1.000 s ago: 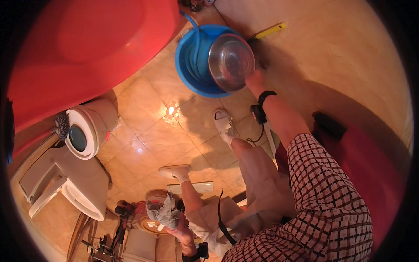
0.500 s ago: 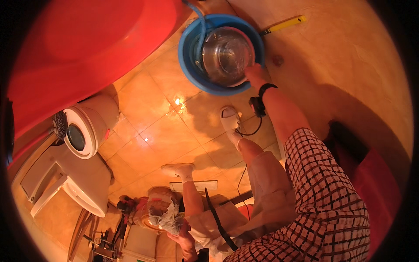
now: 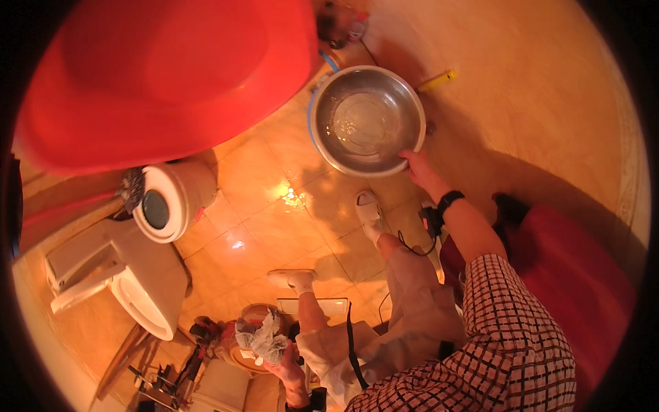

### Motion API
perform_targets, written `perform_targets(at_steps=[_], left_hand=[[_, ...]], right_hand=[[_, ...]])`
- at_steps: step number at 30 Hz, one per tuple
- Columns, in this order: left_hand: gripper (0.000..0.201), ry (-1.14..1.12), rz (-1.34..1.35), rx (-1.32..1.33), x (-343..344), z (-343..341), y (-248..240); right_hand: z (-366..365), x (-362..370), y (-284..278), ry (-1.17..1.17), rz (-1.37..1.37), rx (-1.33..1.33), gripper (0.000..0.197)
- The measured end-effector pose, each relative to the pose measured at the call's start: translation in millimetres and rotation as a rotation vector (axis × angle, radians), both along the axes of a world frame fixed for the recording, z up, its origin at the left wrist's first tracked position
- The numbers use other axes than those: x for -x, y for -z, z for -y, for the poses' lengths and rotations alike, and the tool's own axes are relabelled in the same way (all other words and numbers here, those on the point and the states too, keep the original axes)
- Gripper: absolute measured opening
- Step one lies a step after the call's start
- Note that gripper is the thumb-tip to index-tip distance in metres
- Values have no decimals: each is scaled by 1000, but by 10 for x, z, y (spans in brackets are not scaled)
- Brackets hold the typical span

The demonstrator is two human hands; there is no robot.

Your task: The person empties a metal bowl of dirty water into a toilet, wipes the rim and seat with a cloth, and scrubs the interior with a toilet brush. They then wipe a bucket lid and use a flat mop to clean the bathroom floor.

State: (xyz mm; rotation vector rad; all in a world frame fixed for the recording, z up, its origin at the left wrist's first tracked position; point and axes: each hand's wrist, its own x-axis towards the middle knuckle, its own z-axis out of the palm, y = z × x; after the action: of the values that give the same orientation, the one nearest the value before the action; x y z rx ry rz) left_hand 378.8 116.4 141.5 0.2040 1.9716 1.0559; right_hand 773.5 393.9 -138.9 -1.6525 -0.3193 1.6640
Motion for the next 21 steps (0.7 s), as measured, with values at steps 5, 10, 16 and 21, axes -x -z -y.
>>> perform_targets(at_steps=[5,10,16,21], left_hand=[[22,-19,-14,-95,300,235,-511],[20,-198,16,-157,910,767,-995],[28,-280,-105,-228,1685,1662,-1464],[32,-353,-192,-275,2413,2233,-1807]], right_hand=[[276,755,-1087,42,-35,-79,26],[780,1920,-1928,-195,24,-146,28],[1705,3619,-2770,-434,-36,-133,30],[2542,4869,-3060,-744,-130,-93,25]])
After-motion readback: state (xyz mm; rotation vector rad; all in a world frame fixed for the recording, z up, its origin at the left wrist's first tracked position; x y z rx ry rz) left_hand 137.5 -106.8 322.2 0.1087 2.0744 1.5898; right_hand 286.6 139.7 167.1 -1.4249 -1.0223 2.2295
